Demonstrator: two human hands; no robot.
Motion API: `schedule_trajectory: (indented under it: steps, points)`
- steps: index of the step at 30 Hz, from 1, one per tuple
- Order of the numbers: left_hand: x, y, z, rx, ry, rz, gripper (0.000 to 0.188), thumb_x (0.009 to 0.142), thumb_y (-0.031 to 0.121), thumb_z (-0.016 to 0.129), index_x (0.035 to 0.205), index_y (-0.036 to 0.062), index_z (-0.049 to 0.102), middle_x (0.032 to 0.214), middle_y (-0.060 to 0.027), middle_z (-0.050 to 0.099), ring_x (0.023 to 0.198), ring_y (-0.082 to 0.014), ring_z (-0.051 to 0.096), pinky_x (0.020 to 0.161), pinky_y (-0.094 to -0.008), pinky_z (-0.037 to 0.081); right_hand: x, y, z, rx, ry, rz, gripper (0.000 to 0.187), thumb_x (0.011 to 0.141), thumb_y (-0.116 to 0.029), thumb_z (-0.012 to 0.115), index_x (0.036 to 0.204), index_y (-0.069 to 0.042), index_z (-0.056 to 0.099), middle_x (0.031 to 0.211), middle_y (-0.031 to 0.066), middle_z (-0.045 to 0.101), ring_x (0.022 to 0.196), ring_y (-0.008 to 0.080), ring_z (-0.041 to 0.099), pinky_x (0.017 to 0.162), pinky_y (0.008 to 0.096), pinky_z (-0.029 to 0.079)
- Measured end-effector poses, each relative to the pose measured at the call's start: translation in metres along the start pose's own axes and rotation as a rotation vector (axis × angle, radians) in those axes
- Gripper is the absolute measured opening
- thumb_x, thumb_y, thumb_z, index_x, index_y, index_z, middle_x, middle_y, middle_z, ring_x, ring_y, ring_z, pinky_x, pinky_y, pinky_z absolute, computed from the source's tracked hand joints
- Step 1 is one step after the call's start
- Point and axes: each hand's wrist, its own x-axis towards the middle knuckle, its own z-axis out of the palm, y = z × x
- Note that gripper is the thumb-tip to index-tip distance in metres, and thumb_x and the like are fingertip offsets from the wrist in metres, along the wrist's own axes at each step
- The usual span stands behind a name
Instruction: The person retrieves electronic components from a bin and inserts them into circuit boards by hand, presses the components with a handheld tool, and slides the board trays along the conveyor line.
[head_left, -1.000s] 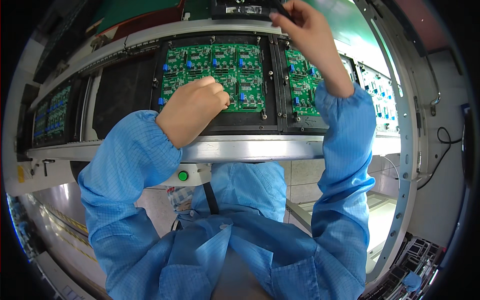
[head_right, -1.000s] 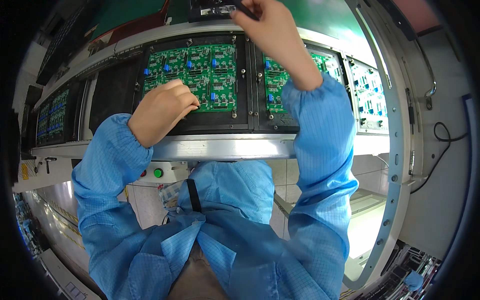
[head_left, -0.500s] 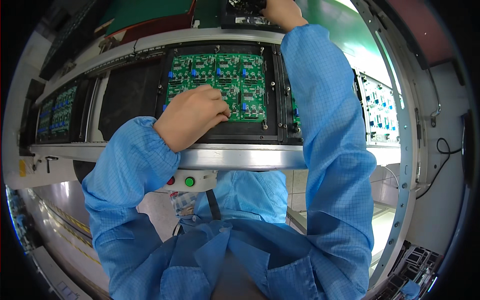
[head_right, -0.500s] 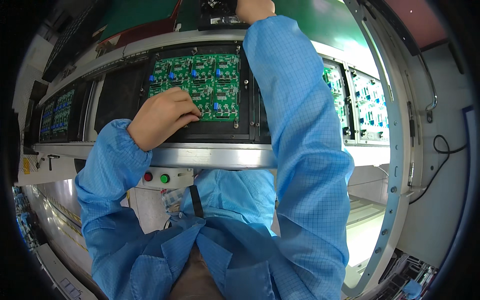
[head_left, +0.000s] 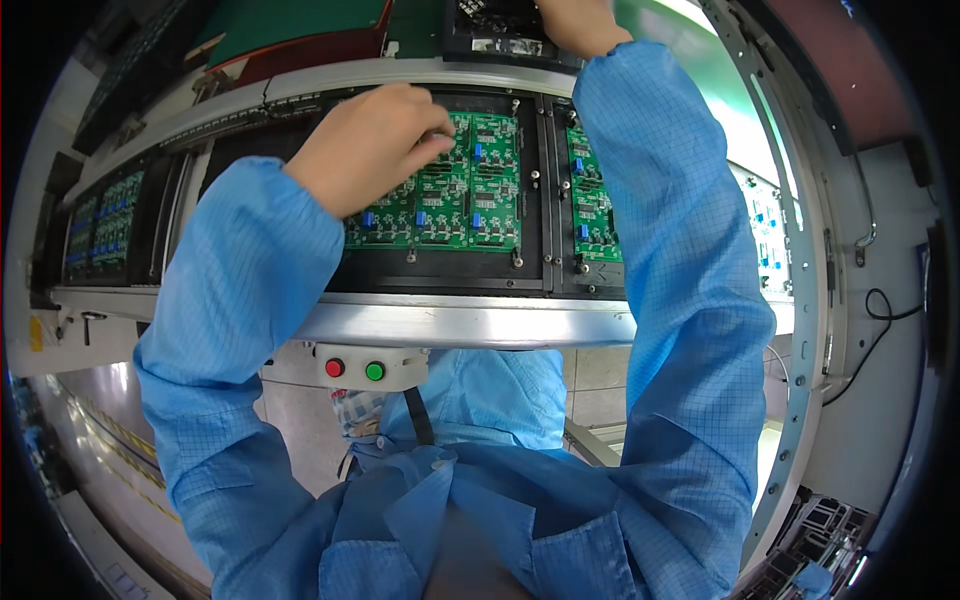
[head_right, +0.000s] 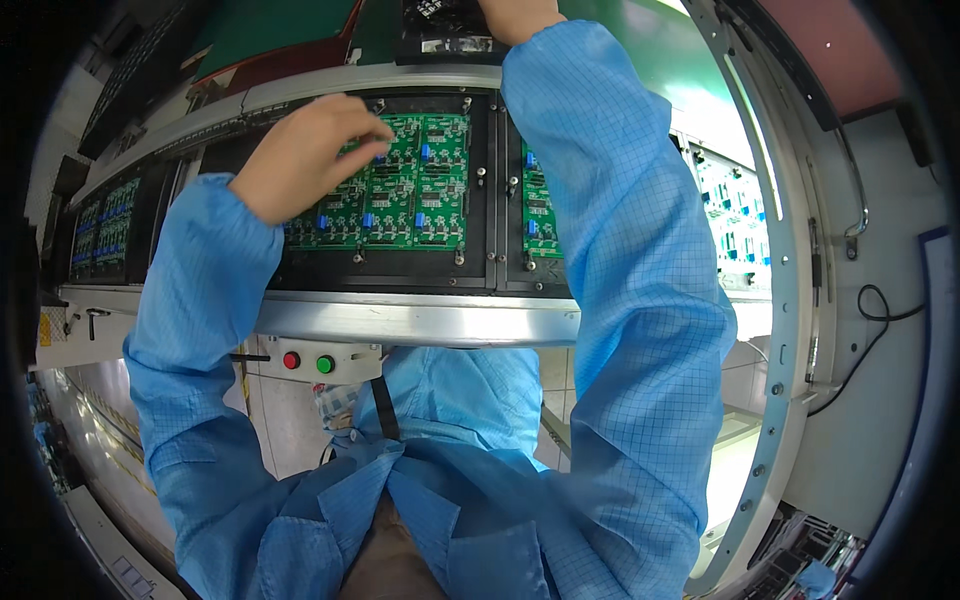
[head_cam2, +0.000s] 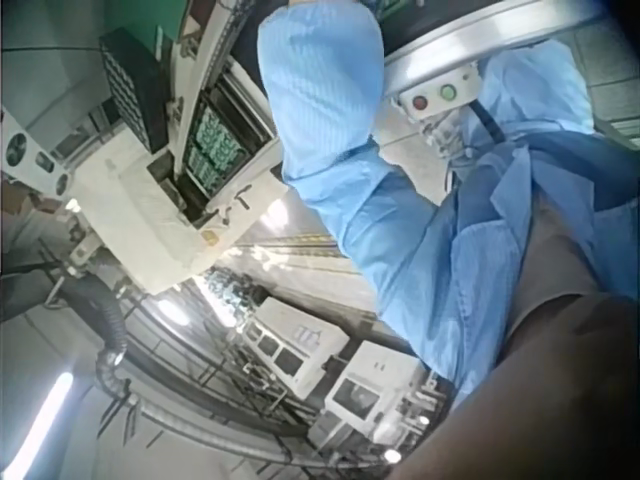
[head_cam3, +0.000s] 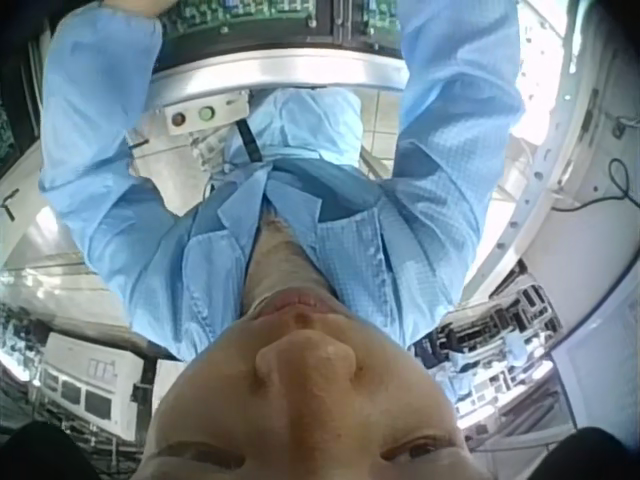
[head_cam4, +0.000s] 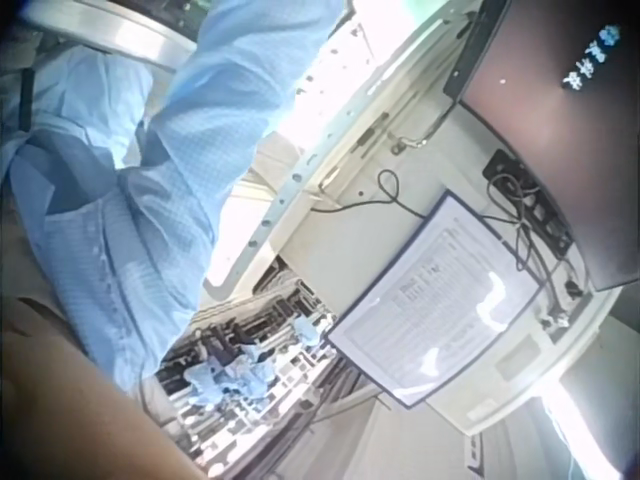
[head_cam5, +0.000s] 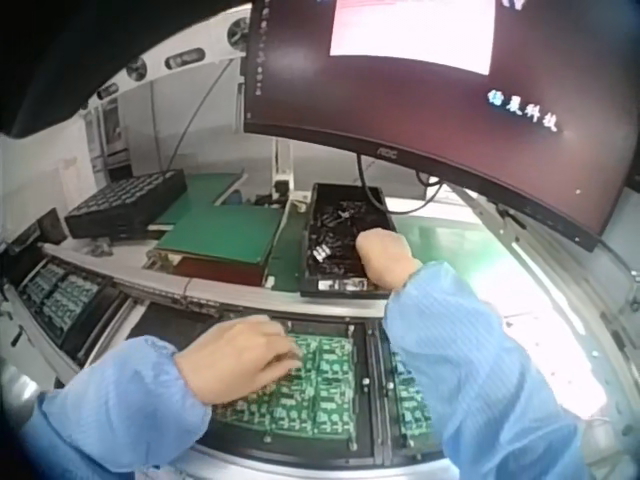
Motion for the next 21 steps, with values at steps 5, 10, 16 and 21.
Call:
schedule_trajectory:
  steps: [5,10,16,21]
  points:
    - [0.065,-0.014,0.026,0.146,0.274,0.220,0.017,0.094,0.018,0.061,0.099,0.0024,0.066,0.090,-0.0079,0.066,0.087,-0.0237,0.065,0.077,-0.0356,0.055,-0.025,-0.001,-0.034,0.085,0.190,0.007,0.010,0.078,-0.005,0.061,0.082,0.001,0.068,0.085,0.0239,0.068,0.081,0.0400,0.067,0.072,0.0476,0.054]
    - [0.142,-0.041,0.056,0.226,0.372,0.303,0.014,0.092,0.011,0.057,0.101,0.0016,0.062,0.095,-0.0131,0.064,0.091,-0.0283,0.064,0.079,-0.0378,0.053,-0.074,0.020,-0.089,0.510,0.369,0.285,0.012,0.082,-0.013,0.064,0.083,-0.001,0.064,0.079,0.0197,0.066,0.078,0.0367,0.066,0.068,0.0449,0.050]
    - [0.191,-0.035,0.041,0.283,-0.060,-0.217,0.032,0.080,0.027,0.067,0.093,-0.0021,0.070,0.096,-0.0239,0.069,0.095,-0.0380,0.068,0.078,-0.0451,0.056,-0.210,0.026,-0.124,0.671,0.014,0.356,0.023,0.091,-0.010,0.068,0.113,-0.002,0.066,0.089,0.0038,0.069,0.079,0.0080,0.062,0.065,0.0224,0.046]
    - [0.224,-0.082,0.066,0.227,-0.145,-0.265,0.040,0.076,0.030,0.072,0.095,-0.0062,0.070,0.095,-0.0278,0.068,0.095,-0.0418,0.067,0.077,-0.0469,0.055,-0.270,0.011,-0.108,0.748,-0.166,0.164,0.021,0.086,-0.003,0.068,0.106,0.000,0.065,0.086,0.0115,0.062,0.073,0.0190,0.060,0.065,0.0333,0.048]
